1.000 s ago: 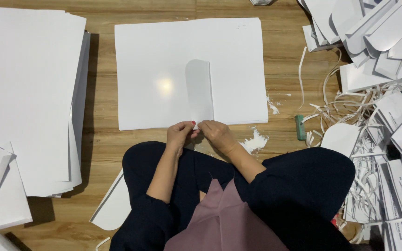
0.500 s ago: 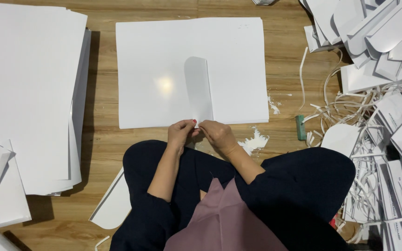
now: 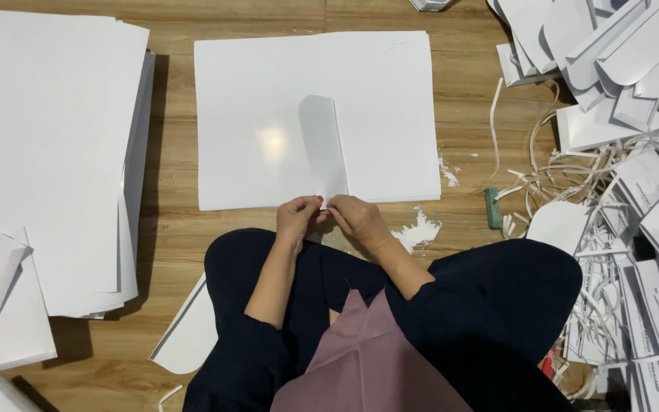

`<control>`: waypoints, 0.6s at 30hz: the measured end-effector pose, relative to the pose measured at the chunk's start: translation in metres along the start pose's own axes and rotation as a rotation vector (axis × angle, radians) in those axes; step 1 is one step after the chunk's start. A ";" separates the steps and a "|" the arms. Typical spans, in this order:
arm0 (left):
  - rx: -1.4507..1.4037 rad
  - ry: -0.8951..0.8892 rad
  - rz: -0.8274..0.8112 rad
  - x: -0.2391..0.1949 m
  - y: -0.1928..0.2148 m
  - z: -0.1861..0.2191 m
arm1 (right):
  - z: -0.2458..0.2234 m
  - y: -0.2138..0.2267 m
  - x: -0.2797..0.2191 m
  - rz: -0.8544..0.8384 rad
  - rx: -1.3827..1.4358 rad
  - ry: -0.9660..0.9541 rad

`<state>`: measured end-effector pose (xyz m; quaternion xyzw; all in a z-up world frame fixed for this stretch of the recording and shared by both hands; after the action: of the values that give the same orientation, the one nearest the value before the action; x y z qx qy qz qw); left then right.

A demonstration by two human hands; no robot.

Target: Manually folding the bottom pocket of paper folders and stacking them on the floor.

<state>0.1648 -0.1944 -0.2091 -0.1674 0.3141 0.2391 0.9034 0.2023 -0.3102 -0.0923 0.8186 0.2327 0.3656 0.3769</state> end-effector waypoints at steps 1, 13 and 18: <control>-0.002 0.003 -0.001 -0.001 0.000 0.000 | -0.005 0.006 0.001 0.005 -0.005 0.011; 0.018 -0.032 0.016 -0.003 -0.001 -0.002 | 0.033 -0.004 -0.016 0.077 0.109 -0.328; -0.027 -0.026 0.073 -0.012 0.005 0.013 | 0.164 0.046 -0.062 0.613 0.853 -1.023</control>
<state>0.1601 -0.1879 -0.1921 -0.1649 0.3048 0.2783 0.8958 0.2960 -0.4521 -0.1558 0.9909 -0.0896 -0.0955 -0.0323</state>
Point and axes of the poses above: each hand's wrist, its own x-axis towards the middle knuckle, its own y-axis out of the back of the hand, z = x × y, the point moved 8 cm from there along x, towards the middle knuckle, and after that the axes turned 2 degrees about y, right-handed, at the moved point
